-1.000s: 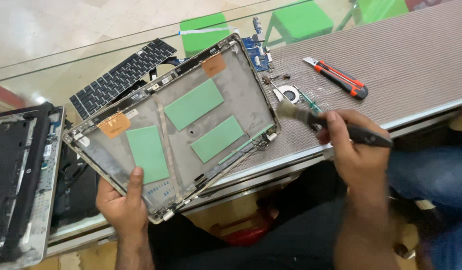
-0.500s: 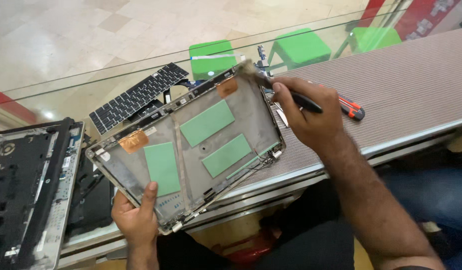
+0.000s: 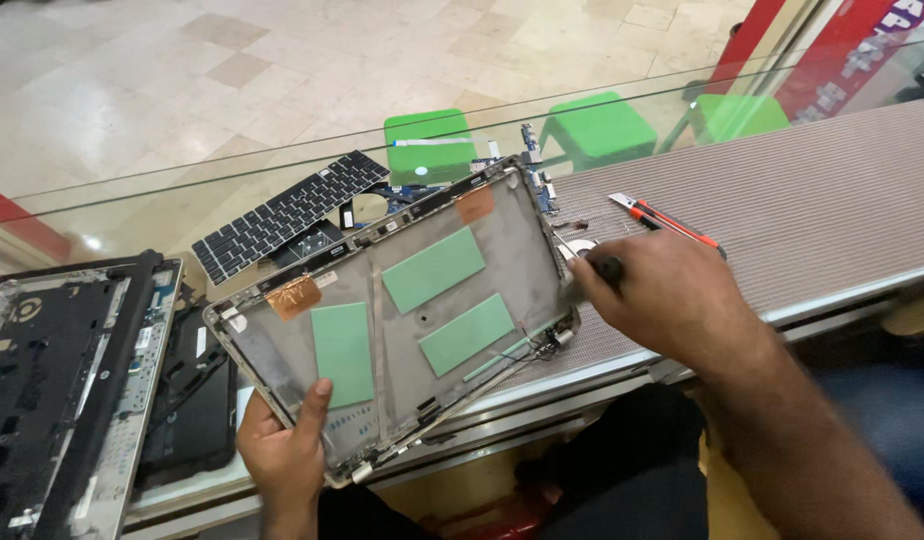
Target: The person cleans a disassembled laptop screen bezel and the back of the LCD panel using a brush. They hold the parts in their hands and sweep the brush across the surfaces to remove dust and debris.
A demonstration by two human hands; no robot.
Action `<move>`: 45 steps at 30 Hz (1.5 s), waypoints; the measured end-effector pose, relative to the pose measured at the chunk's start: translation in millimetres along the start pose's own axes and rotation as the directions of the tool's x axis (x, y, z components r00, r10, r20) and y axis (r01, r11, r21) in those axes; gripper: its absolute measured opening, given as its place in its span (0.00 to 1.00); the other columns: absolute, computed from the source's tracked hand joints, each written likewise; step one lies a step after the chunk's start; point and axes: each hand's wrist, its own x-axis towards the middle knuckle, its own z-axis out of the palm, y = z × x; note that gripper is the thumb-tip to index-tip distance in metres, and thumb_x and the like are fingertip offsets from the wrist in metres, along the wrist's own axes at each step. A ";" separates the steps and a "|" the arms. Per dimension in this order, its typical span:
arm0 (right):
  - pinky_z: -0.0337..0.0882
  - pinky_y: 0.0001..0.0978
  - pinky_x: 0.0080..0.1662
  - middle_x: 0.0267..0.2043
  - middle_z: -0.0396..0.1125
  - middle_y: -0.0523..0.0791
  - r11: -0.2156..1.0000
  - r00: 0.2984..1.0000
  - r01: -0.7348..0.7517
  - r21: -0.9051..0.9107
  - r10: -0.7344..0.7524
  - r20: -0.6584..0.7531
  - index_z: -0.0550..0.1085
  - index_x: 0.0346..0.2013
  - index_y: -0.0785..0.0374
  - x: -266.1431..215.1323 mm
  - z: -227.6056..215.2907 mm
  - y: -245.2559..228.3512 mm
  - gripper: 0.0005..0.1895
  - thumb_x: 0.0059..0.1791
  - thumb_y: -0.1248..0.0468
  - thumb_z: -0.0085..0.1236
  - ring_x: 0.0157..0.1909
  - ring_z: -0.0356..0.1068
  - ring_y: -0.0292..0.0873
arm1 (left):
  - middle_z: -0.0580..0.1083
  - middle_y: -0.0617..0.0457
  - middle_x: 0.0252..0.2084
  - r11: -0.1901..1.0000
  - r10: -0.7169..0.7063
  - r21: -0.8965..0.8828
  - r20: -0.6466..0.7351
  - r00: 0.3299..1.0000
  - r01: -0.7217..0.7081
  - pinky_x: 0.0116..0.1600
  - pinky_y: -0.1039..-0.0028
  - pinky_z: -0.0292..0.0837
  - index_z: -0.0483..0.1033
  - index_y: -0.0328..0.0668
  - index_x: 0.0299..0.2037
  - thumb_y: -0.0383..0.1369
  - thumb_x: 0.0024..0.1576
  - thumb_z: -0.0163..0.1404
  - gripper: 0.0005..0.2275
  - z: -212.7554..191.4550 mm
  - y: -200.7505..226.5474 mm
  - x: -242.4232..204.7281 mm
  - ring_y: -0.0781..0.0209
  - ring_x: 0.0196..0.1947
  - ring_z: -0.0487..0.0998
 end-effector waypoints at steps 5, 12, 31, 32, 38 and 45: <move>0.73 0.39 0.38 0.44 0.78 0.41 0.846 0.729 0.466 0.259 -0.201 -0.655 0.81 0.46 0.55 -15.6 -5.2 -3.6 0.10 0.55 0.57 0.57 0.41 0.77 0.44 | 0.80 0.47 0.48 0.996 0.075 -0.051 -0.001 0.997 -0.075 0.55 0.69 0.75 0.78 0.31 0.51 0.29 0.54 0.60 0.16 0.1 -9.0 1.0 0.59 0.49 0.79; 0.73 0.49 0.47 0.39 0.77 0.44 0.981 0.924 0.026 -0.190 0.049 0.380 0.80 0.35 0.50 -7.2 -15.8 -3.7 0.27 0.52 0.36 0.43 0.46 0.75 0.52 | 0.80 0.46 0.47 1.000 0.006 -0.022 0.000 1.000 -0.006 0.53 0.70 0.77 0.79 0.31 0.51 0.29 0.54 0.60 0.16 0.7 1.0 3.0 0.58 0.47 0.79; 0.70 0.44 0.39 0.28 0.76 0.42 0.961 0.996 -0.089 0.264 0.091 0.006 0.84 0.39 0.34 -15.0 -15.3 1.9 0.16 0.50 0.40 0.50 0.33 0.73 0.49 | 0.81 0.45 0.47 1.000 0.011 -0.010 0.014 1.000 -0.010 0.54 0.68 0.76 0.79 0.30 0.52 0.27 0.53 0.59 0.16 -1.3 -1.8 2.1 0.58 0.48 0.79; 0.68 0.42 0.34 0.18 0.72 0.46 0.930 0.987 -0.104 0.352 0.141 -0.082 0.84 0.40 0.33 -19.2 -20.4 1.4 0.13 0.49 0.42 0.54 0.22 0.69 0.50 | 0.81 0.46 0.47 1.000 0.004 0.001 0.013 1.000 -0.004 0.53 0.68 0.76 0.79 0.31 0.52 0.28 0.53 0.60 0.16 -0.7 -3.0 2.9 0.59 0.48 0.79; 0.78 0.35 0.43 0.44 0.77 0.52 0.718 0.634 0.618 0.320 -0.214 -0.743 0.79 0.47 0.68 -1.1 -16.7 -10.9 0.10 0.54 0.66 0.60 0.40 0.77 0.44 | 0.80 0.45 0.49 0.999 -0.034 -0.002 0.017 0.999 0.034 0.55 0.65 0.77 0.78 0.32 0.55 0.30 0.52 0.59 0.19 0.7 4.7 3.2 0.55 0.49 0.80; 0.72 0.29 0.46 0.44 0.75 0.44 0.490 0.636 0.767 0.414 -0.504 -0.584 0.78 0.51 0.61 -14.8 -8.7 -38.4 0.14 0.53 0.61 0.57 0.42 0.77 0.41 | 0.82 0.46 0.42 0.995 -0.023 -0.093 -0.002 1.000 0.022 0.48 0.70 0.78 0.80 0.31 0.48 0.28 0.51 0.61 0.14 -2.0 -14.1 3.8 0.60 0.41 0.81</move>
